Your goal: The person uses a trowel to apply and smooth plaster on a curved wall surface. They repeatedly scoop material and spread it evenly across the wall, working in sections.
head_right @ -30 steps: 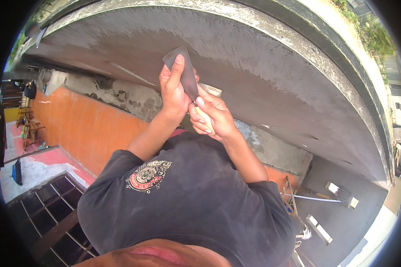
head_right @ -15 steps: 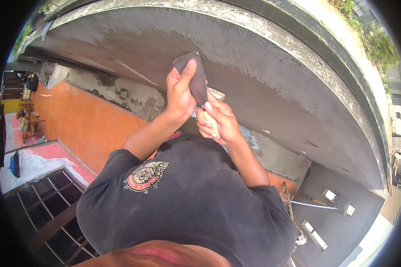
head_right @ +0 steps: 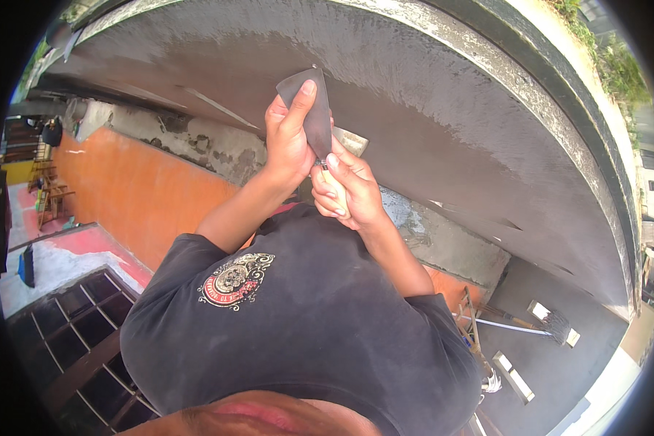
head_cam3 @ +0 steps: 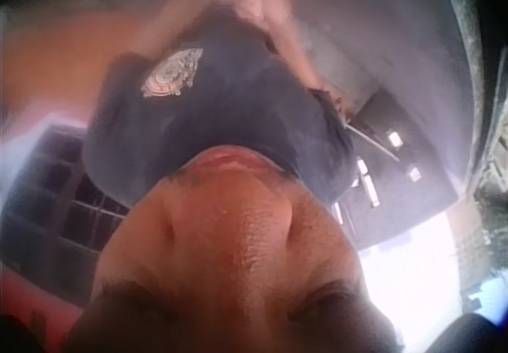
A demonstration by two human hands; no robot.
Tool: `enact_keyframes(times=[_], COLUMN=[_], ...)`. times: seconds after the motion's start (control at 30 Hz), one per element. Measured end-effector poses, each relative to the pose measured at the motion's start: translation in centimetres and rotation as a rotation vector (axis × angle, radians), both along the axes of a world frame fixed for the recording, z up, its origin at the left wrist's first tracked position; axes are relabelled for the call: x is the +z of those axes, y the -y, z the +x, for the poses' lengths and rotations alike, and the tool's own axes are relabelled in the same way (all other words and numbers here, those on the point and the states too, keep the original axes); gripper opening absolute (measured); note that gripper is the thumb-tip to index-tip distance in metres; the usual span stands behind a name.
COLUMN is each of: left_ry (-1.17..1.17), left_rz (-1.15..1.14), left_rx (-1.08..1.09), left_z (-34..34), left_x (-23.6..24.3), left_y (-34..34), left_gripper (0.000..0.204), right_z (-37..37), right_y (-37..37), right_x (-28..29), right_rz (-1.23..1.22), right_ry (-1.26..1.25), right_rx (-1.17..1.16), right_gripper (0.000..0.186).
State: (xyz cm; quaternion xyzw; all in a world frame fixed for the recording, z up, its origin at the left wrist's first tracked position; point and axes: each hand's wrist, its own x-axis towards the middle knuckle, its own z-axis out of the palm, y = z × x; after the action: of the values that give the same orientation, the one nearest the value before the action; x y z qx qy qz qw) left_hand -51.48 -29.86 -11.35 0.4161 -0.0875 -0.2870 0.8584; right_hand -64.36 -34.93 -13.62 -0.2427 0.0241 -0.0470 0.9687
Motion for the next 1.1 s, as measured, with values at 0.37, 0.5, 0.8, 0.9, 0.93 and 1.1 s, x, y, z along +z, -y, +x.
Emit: enact_keyframes(times=[0.37,0.5,0.8,0.9,0.93,1.1], left_ry=[-0.039,-0.033,0.015,-0.052,-0.066,0.041], left_rz=[-0.057,-0.1,-0.043,0.068,0.052,-0.027], left_rx=[-0.005,0.038,0.036,-0.028,-0.031,0.064], left_z=[-0.4,-0.1,0.3,0.2,-0.3,-0.5], left_x=[-0.8,-0.1,0.9,0.6,0.3,-0.3], left_y=[0.4,0.5,0.6,0.3,0.4,0.2], left_gripper=[0.02,0.021,0.023,0.02,0.018,0.019], right_z=[-0.3,0.0,1.0,0.6,0.3,-0.4], right_y=[1.4,1.6,1.8,1.2,1.0,0.3], right_x=[-0.3,-0.1,0.7,0.5,0.4,-0.5], right_rz=[-0.039,-0.085,-0.101,-0.018,0.027,-0.048], right_ry=[0.009,-0.027,-0.067,0.009,0.076,-0.122], right_rx=[0.044,0.025,0.052,0.03,0.028,0.017], right_gripper=[0.055,0.053,0.055,0.055,0.054,0.055])
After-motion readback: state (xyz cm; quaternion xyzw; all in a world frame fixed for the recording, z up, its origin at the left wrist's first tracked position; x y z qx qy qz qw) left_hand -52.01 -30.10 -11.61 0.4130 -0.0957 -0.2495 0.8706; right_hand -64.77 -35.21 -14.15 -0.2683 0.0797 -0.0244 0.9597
